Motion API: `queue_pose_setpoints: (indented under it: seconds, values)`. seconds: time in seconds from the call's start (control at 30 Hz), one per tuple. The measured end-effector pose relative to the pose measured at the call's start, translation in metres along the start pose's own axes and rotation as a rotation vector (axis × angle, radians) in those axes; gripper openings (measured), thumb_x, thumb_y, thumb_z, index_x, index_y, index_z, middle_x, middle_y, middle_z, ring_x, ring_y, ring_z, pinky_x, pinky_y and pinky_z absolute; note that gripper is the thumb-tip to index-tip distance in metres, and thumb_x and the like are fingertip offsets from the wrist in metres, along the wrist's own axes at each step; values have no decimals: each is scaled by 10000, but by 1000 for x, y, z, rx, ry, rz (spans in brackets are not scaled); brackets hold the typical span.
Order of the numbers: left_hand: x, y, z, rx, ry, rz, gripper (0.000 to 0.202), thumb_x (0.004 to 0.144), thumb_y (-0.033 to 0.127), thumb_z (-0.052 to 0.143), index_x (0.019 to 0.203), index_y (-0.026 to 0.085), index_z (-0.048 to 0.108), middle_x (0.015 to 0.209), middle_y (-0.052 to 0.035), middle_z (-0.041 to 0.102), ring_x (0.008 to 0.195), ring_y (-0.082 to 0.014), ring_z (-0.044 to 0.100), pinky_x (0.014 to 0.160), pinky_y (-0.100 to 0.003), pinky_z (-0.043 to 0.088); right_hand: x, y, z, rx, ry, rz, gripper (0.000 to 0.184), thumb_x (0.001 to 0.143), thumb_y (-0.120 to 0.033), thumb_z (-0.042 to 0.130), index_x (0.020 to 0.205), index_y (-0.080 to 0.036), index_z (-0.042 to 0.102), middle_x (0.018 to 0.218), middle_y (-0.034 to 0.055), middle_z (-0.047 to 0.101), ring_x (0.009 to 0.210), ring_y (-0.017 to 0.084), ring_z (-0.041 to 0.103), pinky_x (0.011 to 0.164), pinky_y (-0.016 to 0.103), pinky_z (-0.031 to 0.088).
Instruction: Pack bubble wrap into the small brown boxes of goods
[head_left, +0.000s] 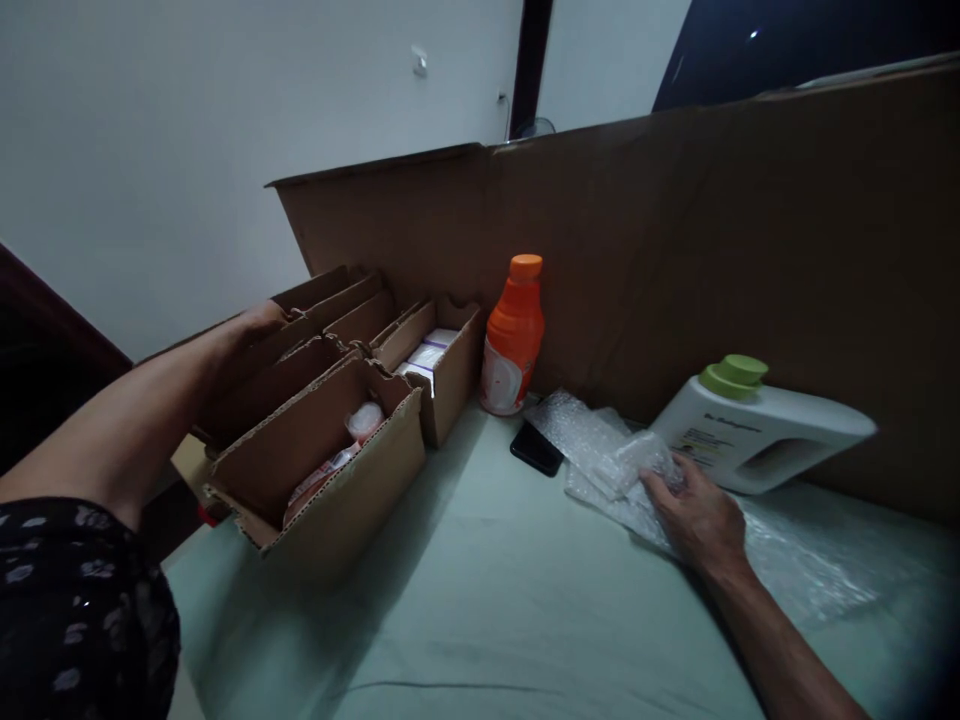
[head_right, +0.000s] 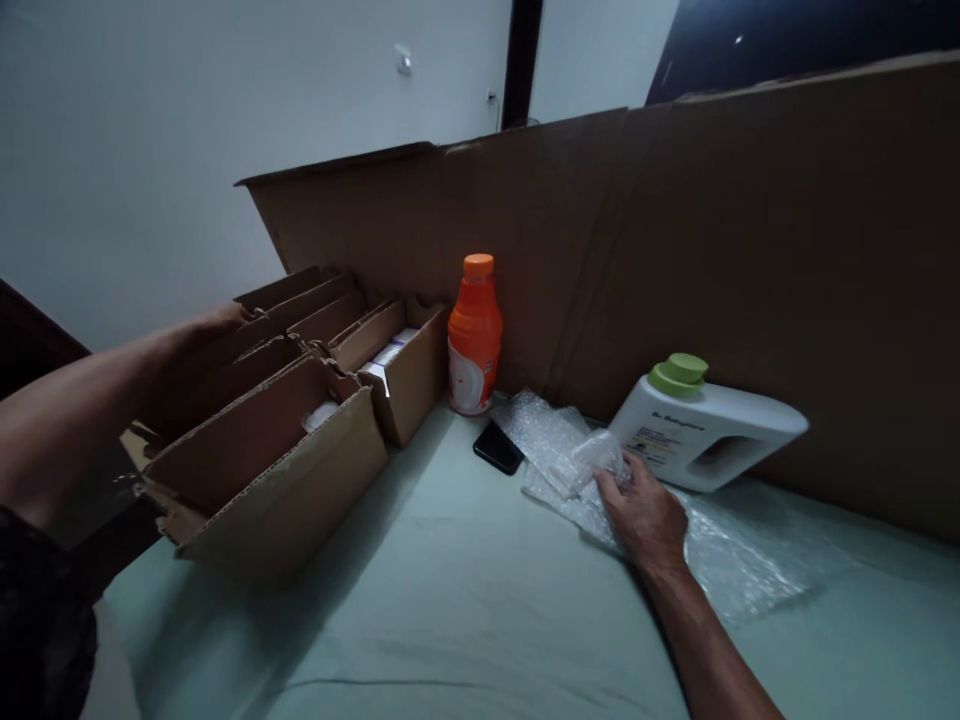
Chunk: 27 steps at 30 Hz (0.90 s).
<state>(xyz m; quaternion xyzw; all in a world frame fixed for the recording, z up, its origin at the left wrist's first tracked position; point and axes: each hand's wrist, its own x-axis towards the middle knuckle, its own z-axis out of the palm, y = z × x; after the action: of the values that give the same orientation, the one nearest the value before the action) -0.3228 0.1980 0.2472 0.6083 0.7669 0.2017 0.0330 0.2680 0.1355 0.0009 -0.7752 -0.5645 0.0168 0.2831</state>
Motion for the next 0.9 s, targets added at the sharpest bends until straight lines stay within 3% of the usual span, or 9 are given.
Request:
queue_pose_setpoints:
  seconds: [0.13, 0.27, 0.33, 0.47, 0.57, 0.63, 0.7, 0.8, 0.9]
  values:
    - [-11, 8, -40, 72, 321, -198, 213, 838, 217, 664, 992, 78, 710, 670, 22, 623, 883, -202, 591, 893, -343, 492, -5, -12, -20, -72, -5, -50, 660, 869, -530, 476, 1378, -126, 588, 974, 191, 742, 848, 386, 697, 715, 489, 525]
    - [-74, 61, -51, -145, 542, 172, 276, 850, 275, 592, 1014, 104, 735, 772, 1, 671, 724, -118, 520, 750, -248, 463, -24, -65, -77, -135, 275, -294, 808, 911, -680, 434, 1457, -90, 512, 1249, 302, 650, 1092, 512, 639, 852, 676, 489]
    - [-121, 105, -39, -371, 411, 451, 214, 813, 263, 598, 900, 126, 737, 715, -3, 637, 622, -103, 480, 611, -241, 420, -43, -114, -110, 52, 412, -463, 869, 897, -756, 451, 1490, -122, 480, 1349, 269, 608, 1203, 493, 602, 955, 693, 471]
    - [-184, 161, -12, -648, -213, 808, 150, 842, 303, 620, 915, 214, 716, 815, -18, 686, 690, -137, 604, 609, -260, 482, -78, -203, -142, 481, 112, -884, 876, 878, -699, 602, 1593, -284, 312, 1497, 105, 541, 1263, 318, 612, 1007, 495, 542]
    - [-167, 129, -9, -695, -201, 625, 270, 894, 414, 604, 1100, 261, 689, 983, -33, 715, 825, -170, 661, 706, -289, 538, -66, -202, -126, 418, -93, -874, 589, 965, -552, 529, 1485, -278, 489, 1187, 64, 728, 940, 237, 729, 803, 359, 588]
    - [-132, 82, -10, -548, -74, 377, 277, 872, 415, 592, 1044, 232, 708, 980, -40, 727, 849, -193, 665, 723, -297, 536, -37, -166, -103, 236, -38, -693, 543, 943, -544, 516, 1392, -247, 586, 1017, 82, 754, 828, 267, 725, 733, 379, 567]
    - [-95, 36, -6, -278, -162, 200, 249, 780, 357, 620, 913, 183, 738, 884, -55, 743, 842, -229, 672, 756, -318, 533, -5, -120, -76, 9, 30, -515, 591, 844, -595, 582, 1289, -214, 662, 989, 156, 743, 837, 361, 705, 707, 467, 538]
    - [-59, -1, 16, -144, -330, 221, 299, 687, 322, 662, 928, 181, 768, 956, -34, 787, 920, -247, 689, 813, -296, 531, 20, -63, -37, -131, 14, -430, 620, 803, -635, 609, 1241, -202, 683, 1145, 228, 698, 933, 441, 674, 732, 565, 507]
    - [-45, -4, 49, -155, -389, 283, 279, 651, 310, 753, 902, 192, 781, 913, 13, 799, 875, -235, 694, 749, -266, 536, 10, -39, -6, -126, -3, -442, 438, 908, -573, 509, 1082, -230, 718, 1201, 222, 675, 1055, 447, 646, 784, 598, 500]
